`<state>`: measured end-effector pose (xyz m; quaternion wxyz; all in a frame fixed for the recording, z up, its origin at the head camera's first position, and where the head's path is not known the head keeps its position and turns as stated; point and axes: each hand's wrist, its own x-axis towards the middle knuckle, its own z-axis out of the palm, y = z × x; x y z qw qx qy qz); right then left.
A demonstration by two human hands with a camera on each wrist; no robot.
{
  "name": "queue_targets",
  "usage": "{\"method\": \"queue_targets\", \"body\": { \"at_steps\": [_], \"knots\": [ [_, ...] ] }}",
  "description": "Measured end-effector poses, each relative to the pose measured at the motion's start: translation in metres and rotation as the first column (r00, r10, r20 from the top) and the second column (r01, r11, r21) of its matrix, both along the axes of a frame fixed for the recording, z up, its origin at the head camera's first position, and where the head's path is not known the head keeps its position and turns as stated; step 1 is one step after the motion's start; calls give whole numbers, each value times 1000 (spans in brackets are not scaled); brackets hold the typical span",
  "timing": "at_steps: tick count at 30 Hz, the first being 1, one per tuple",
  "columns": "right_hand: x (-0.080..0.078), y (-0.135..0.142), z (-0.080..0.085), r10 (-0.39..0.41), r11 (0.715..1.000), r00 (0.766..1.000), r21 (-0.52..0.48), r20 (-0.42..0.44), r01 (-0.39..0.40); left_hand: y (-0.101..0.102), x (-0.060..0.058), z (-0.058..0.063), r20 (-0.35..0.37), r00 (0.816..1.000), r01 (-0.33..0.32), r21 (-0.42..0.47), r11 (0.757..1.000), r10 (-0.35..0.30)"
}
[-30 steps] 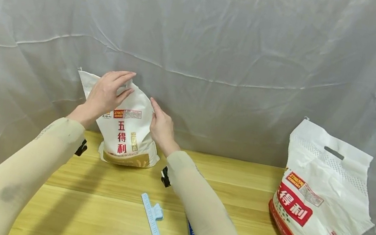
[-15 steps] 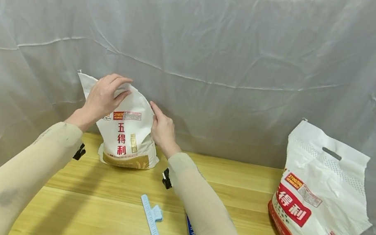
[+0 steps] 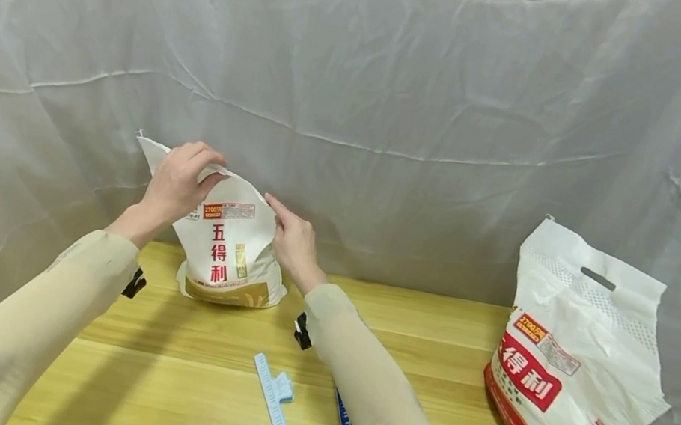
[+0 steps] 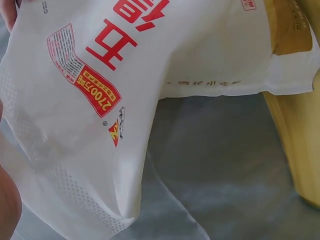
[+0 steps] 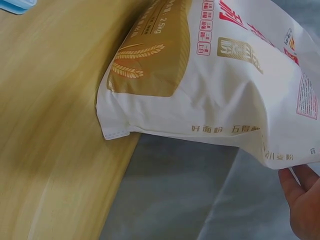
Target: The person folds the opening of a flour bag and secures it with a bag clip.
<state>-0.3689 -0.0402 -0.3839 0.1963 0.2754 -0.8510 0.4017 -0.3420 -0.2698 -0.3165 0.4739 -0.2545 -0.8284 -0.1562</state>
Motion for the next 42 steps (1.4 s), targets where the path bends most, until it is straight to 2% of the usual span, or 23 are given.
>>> {"method": "queue_targets", "body": {
  "at_steps": [8, 15, 22, 26, 29, 35, 42],
  "knots": [
    [3, -1, -9, 18, 1000, 999, 18, -34, -17, -9, 6, -6, -50, 998, 45, -28, 999, -46],
    [8, -2, -11, 47, 997, 995, 72, -90, -41, -17, 14, -10, -57, 996, 61, -77, 995, -66],
    [8, -3, -14, 66, 993, 992, 103, -104, -55, -25, 17, -16, -53, 995, 83, -123, 989, -90],
    [10, -3, -14, 68, 992, 991, 109, -111, -56, -28, 20, -19, -4, 998, 63, -159, 985, -65],
    [10, -4, -15, 72, 992, 994, 110, -88, -62, -29, 23, -21, 62, 998, 22, -180, 983, -11],
    [11, -7, -17, 59, 991, 998, 125, -26, -55, -31, 27, -20, 191, 978, -39, -227, 973, 84],
    [11, -9, -18, 55, 995, 997, 81, 45, -58, -29, 28, -21, 249, 962, -59, -203, 977, 110]
  ]
}}
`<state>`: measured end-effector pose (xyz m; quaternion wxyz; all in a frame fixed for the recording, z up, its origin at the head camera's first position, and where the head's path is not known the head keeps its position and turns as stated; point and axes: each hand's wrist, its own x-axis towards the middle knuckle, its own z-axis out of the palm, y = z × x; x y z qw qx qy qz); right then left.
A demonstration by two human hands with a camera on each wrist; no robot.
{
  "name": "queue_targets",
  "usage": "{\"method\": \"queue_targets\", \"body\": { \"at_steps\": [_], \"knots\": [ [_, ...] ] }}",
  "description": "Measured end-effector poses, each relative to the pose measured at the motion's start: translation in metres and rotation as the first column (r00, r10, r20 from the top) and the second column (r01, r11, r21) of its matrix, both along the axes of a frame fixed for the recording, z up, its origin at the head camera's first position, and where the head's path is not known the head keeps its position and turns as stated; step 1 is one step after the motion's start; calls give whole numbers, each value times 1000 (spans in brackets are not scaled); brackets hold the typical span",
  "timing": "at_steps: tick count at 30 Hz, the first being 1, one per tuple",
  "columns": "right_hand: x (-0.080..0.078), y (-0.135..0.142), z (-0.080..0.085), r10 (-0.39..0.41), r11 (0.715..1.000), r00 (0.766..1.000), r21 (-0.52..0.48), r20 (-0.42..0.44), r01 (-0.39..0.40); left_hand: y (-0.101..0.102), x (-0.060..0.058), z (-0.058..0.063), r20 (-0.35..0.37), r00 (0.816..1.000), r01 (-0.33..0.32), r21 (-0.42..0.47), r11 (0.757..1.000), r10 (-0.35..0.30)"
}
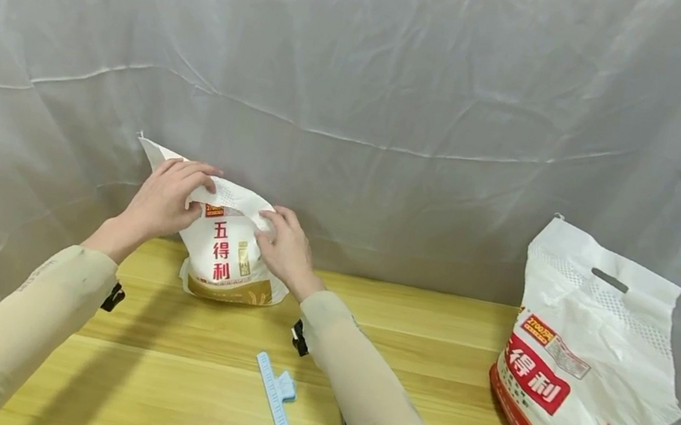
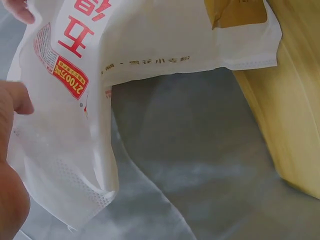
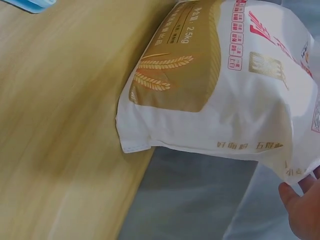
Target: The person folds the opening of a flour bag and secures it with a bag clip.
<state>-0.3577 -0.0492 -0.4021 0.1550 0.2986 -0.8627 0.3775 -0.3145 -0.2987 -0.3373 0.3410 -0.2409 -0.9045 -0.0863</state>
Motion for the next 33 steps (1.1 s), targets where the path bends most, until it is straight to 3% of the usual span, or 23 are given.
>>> {"method": "queue_targets", "body": {
  "at_steps": [6, 12, 18, 27, 33],
  "knots": [
    [0, -1, -2, 2, 995, 999, -103, 37, 2, 7, 1, -2, 21, 999, -34, 70, 997, 33],
    [-3, -5, -4, -12, 969, 997, -244, 81, 31, 15, -2, -3, -62, 997, -33, 144, 989, 42],
    [-8, -7, -7, -33, 949, 997, -310, 72, 54, 18, -7, -6, -119, 992, -28, 193, 981, 52],
    [-14, -10, -10, -34, 916, 995, -395, 90, 67, 20, -14, -8, -136, 990, -11, 225, 974, 42],
    [-17, -8, -11, -49, 900, 993, -426, 109, 91, 24, -17, -8, -116, 993, -2, 294, 956, 38]
  ]
}}
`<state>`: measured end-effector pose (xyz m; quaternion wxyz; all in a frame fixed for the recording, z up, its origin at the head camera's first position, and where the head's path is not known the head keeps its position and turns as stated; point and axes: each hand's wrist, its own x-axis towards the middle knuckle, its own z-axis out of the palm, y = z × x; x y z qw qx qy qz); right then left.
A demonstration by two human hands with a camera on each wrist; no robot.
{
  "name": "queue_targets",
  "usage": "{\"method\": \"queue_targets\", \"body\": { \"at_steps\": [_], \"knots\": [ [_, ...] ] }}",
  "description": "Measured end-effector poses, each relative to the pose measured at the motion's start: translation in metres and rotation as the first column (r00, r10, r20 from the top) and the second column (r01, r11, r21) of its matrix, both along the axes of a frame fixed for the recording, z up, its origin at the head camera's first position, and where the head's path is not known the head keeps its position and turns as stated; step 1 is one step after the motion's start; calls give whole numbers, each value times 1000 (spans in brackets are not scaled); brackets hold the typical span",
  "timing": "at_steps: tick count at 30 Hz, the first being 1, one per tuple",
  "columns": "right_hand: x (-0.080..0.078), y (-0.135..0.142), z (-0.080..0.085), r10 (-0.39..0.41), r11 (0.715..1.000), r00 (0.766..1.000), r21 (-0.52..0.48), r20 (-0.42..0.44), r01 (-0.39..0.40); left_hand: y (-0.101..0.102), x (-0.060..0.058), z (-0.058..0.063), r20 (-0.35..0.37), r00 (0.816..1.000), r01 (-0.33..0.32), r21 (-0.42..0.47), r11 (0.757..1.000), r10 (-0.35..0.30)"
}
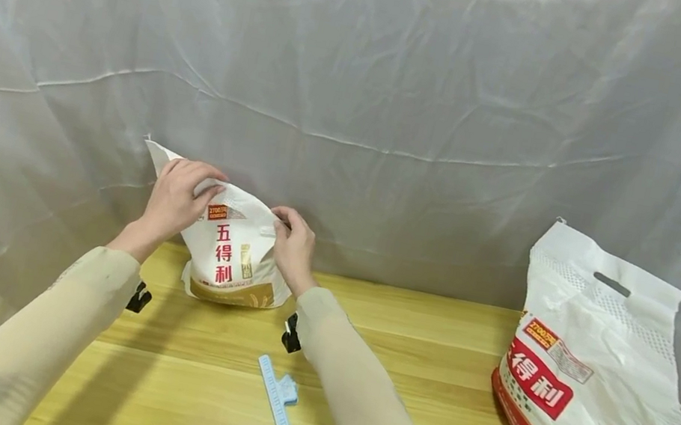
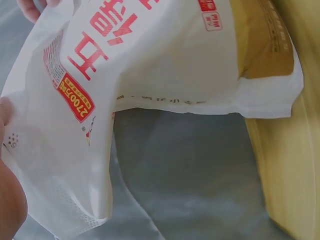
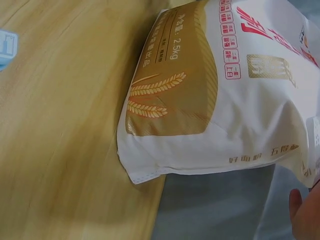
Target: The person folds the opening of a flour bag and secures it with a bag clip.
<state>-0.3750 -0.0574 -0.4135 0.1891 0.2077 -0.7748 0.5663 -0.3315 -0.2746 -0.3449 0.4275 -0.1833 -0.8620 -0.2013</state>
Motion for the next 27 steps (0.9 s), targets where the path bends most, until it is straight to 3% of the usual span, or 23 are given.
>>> {"method": "queue_targets", "body": {
  "at_steps": [8, 16, 27],
  "knots": [
    [-5, 3, -1, -23, 1000, 999, 18, -30, 24, 1, -5, 4, 41, 999, -1, 63, 998, -2],
    [-9, 7, 1, 0, 1000, 1000, 30, 15, 0, 1, -7, 8, 127, 992, -39, 93, 995, 27],
    [-10, 9, -2, 7, 1000, 999, 26, 35, -8, 2, -9, 6, 177, 983, -72, 86, 994, 56]
  ]
}}
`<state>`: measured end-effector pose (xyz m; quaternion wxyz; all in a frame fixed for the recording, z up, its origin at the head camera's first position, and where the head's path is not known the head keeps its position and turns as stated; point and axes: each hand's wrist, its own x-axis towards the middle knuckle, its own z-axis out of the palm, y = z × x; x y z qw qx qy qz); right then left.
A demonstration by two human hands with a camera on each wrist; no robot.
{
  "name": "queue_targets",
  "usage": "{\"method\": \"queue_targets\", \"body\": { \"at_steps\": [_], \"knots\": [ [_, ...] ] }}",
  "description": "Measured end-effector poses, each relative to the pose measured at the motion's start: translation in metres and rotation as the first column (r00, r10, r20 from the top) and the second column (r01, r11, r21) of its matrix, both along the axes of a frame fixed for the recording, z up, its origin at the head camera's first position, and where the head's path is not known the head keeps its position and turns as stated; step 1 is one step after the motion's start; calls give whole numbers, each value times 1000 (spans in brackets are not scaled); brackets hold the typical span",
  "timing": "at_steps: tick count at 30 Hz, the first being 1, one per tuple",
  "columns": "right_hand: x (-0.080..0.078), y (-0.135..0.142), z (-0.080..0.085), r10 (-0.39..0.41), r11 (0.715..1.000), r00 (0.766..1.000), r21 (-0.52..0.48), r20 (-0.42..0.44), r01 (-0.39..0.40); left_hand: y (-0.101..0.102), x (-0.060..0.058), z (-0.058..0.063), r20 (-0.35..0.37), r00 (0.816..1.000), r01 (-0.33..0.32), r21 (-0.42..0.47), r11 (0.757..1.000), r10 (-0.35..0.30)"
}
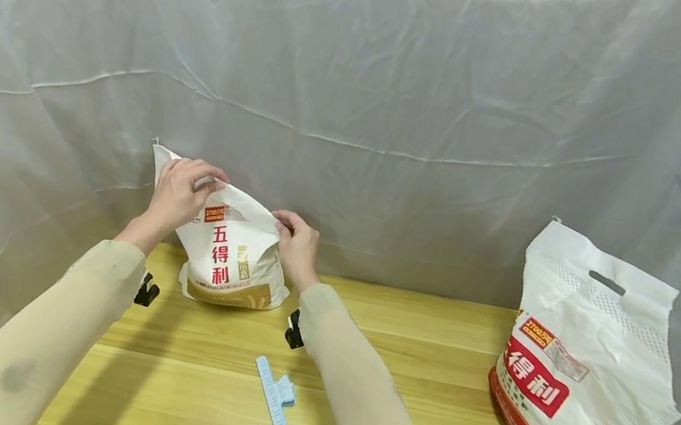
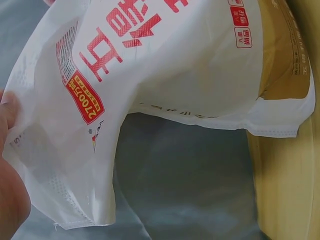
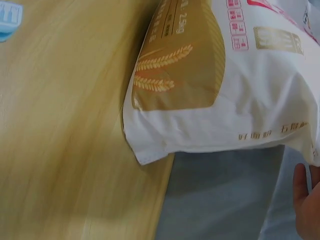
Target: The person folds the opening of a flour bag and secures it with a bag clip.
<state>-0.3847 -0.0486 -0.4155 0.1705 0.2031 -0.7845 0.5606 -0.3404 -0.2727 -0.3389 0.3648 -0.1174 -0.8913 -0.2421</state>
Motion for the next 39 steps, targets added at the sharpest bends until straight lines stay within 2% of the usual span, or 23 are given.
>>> {"method": "queue_targets", "body": {
  "at_steps": [4, 9, 18, 25, 31, 35, 38, 39],
  "knots": [
    [2, 1, -1, -10, 1000, 1000, 3, -15, 10, 1, 0, -2, -6, 1000, -1, -6, 1000, 1],
    [5, 2, 1, -5, 1000, 999, 13, -43, 6, -1, -1, -2, -59, 998, -2, -2, 1000, 2],
    [19, 12, 0, 32, 997, 999, -66, -22, -33, -3, 0, -6, -99, 995, 3, 1, 1000, -3],
    [36, 30, 0, 63, 982, 997, -175, -35, -68, -2, -1, -7, -88, 996, 12, -4, 1000, -12],
    [51, 45, -4, 80, 973, 996, -213, -38, -86, -3, -4, -9, -82, 997, 9, -2, 1000, -9],
    [63, 53, -6, 112, 971, 994, -211, -7, -111, -5, -4, -11, -81, 997, 12, -7, 1000, -12],
    [85, 58, 6, 122, 979, 992, -164, 16, -118, -7, -4, -12, -73, 997, 11, -14, 1000, -12],
    [88, 60, 5, 128, 980, 992, -155, 21, -123, -8, -4, -11, -71, 997, 11, -17, 1000, -12]
  ]
}}
